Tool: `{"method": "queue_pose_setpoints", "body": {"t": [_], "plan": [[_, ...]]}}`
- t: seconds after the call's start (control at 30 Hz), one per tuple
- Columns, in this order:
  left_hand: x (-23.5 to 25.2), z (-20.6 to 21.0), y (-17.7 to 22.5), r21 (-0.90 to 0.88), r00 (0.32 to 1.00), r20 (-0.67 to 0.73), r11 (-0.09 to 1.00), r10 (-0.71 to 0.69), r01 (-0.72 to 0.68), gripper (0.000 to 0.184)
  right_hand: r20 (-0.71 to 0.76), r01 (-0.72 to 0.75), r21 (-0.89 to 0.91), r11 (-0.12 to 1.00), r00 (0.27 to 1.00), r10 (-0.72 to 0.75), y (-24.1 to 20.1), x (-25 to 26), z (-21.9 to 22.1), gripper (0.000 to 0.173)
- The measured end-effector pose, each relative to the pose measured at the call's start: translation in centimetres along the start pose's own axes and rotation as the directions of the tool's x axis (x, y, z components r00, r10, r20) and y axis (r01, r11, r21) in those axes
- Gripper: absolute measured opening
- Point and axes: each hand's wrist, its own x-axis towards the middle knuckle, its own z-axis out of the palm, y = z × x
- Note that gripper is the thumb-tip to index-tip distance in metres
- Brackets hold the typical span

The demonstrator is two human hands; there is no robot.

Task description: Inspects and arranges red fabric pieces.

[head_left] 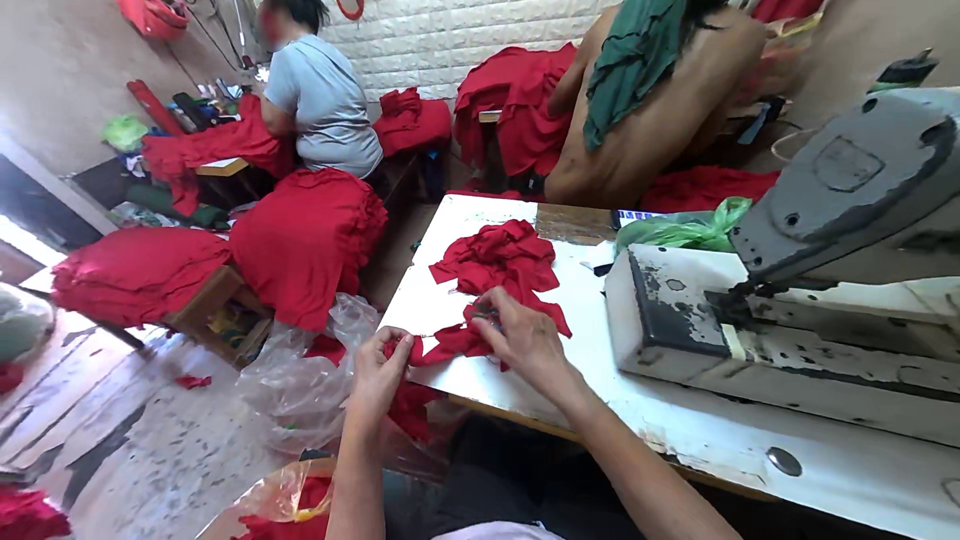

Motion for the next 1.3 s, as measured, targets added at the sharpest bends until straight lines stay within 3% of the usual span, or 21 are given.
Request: {"method": "queue_pose_setpoints", "body": {"t": [0.2, 0.4, 0.53, 0.7, 0.77, 0.87, 0.97, 1.03, 1.13, 1.3], "plan": [[-0.3, -0.1, 0.1, -0.052, 1.0, -0.008, 0.999, -0.013, 0.012, 0.01, -0.071, 0.223, -0.022, 0.975, 0.972, -0.224, -3.6, -0.8, 2.4, 0.015], [-0.4, -0.1, 0.2, -0.063, 1.0, -0.001, 0.998, 0.014, -0.015, 0.008, -0.078, 0.276, -0.095, 0.957, 0.956, -0.283, -3.7, 0.1, 4.9, 0.011], [-0.3, -0.8, 0.0, -0.057, 0.986, -0.143, 0.994, 0.086, -0.095, 0.013, -0.094, 0.129, 0.015, 0.992, 0.987, -0.127, -2.2, 0.7, 4.3, 0.022], [0.0, -2.1, 1.1, -0.325, 0.946, -0.324, 0.935, 0.029, -0.14, 0.022, 0.103, -0.173, 0.194, 0.966, 0.983, 0.155, 1.7, 1.8, 1.5, 0.034], [0.4, -2.2, 1.0, -0.202, 0.959, -0.276, 0.971, 0.066, -0.125, 0.018, 0.102, -0.214, 0.246, 0.945, 0.976, 0.195, 2.9, 1.9, 1.1, 0.034], [0.7, -0.6, 1.3, 0.142, 0.994, -0.016, 0.984, 0.106, -0.103, 0.018, 0.038, -0.199, 0.306, 0.931, 0.98, 0.197, 3.3, 1.6, 1.4, 0.033], [1.3, 2.6, 2.5, 0.388, 0.981, 0.189, 0.921, -0.051, -0.027, 0.042, 0.001, -0.137, 0.356, 0.924, 0.989, 0.146, 2.9, 1.1, 1.8, 0.032], [2.3, 4.4, 2.3, 0.506, 0.963, 0.219, 0.862, -0.16, 0.028, 0.05, 0.053, -0.11, 0.369, 0.923, 0.994, 0.098, 2.7, 0.9, 1.8, 0.033], [3.9, 5.5, 1.8, 0.616, 0.938, 0.259, 0.787, -0.229, 0.022, 0.043, 0.151, -0.128, 0.308, 0.943, 0.985, 0.085, 2.7, 0.5, 1.6, 0.036], [5.1, 5.9, 1.8, 0.595, 0.919, 0.338, 0.803, -0.203, -0.041, 0.027, 0.146, -0.186, 0.289, 0.939, 0.978, 0.149, 3.5, 0.1, 1.4, 0.038]]}}
